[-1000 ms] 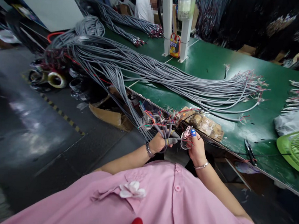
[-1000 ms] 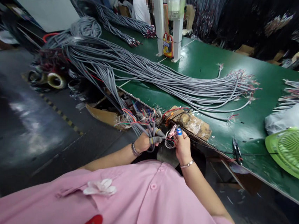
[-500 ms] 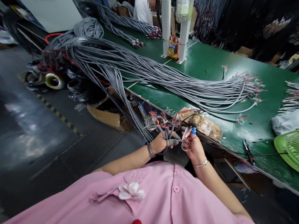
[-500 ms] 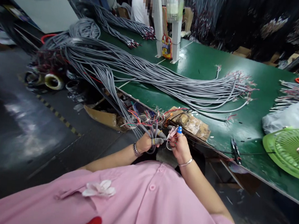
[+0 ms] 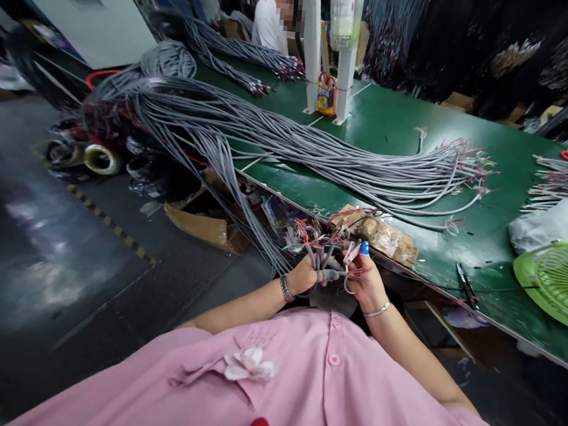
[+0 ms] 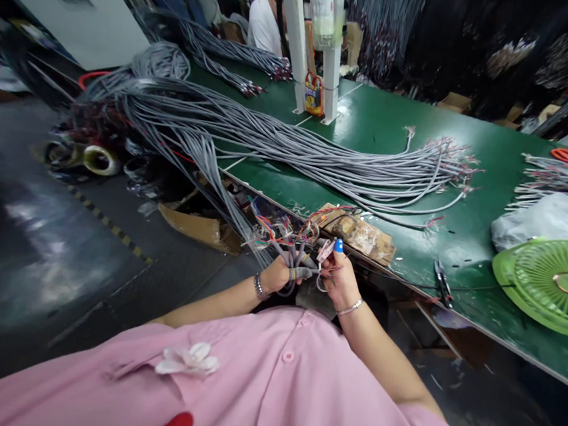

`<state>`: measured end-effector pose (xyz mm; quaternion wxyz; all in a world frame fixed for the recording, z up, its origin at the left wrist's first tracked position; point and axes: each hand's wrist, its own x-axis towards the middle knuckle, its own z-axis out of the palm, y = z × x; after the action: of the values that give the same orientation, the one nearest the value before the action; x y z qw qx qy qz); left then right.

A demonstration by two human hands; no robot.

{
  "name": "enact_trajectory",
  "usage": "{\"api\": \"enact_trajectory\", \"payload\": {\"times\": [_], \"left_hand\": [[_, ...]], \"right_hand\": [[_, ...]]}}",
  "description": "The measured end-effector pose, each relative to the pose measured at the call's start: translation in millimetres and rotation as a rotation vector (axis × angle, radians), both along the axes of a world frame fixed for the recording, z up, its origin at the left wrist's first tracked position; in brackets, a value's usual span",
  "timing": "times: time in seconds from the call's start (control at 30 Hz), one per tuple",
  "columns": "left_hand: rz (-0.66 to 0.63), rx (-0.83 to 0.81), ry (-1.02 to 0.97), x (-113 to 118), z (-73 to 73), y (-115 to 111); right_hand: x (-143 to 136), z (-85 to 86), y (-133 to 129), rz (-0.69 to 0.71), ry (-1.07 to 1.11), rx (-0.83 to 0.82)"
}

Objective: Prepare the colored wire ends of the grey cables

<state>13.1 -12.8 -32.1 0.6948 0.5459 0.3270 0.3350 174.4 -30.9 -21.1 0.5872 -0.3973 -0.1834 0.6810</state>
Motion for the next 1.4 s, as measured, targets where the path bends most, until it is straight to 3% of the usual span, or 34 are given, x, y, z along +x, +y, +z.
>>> {"api": "enact_trajectory", "payload": {"times": [0.27, 0.4, 0.6, 0.87, 1.07, 1.2, 1.4], "left_hand": [[-0.102, 0.021, 0.000, -23.2, -3.4, 1.5], [-0.135, 0.039, 0.018, -32.2, 3.4, -5.2], [-0.238, 0.028, 0.038, -44.3, 16.0, -23.7], [-0.032, 0.080, -0.001, -52.6, 9.2, -28.1], [0.108, 0.143, 0.086, -49.1, 13.0, -27.2], [0.225, 0.216, 0.121, -45.3, 15.1, -28.1], [0.286, 0.265, 0.150, -44.8, 17.2, -36.0]], "right_hand": [[11.1, -18.4, -9.4, 0.075, 0.124, 0.000], [15.9, -29.5, -13.5, 0.057, 0.151, -0.037], [20.0, -32.4, -21.6, 0.056, 0.164, -0.127], [23.6, -35.2, -27.9, 0.139, 0.090, -0.122], [21.7, -26.7, -31.3, 0.159, 0.031, -0.076], [18.7, -13.7, -43.2, 0.141, -0.034, 0.064], [6.3, 0.9, -56.0, 0.247, -0.303, 0.255]]}}
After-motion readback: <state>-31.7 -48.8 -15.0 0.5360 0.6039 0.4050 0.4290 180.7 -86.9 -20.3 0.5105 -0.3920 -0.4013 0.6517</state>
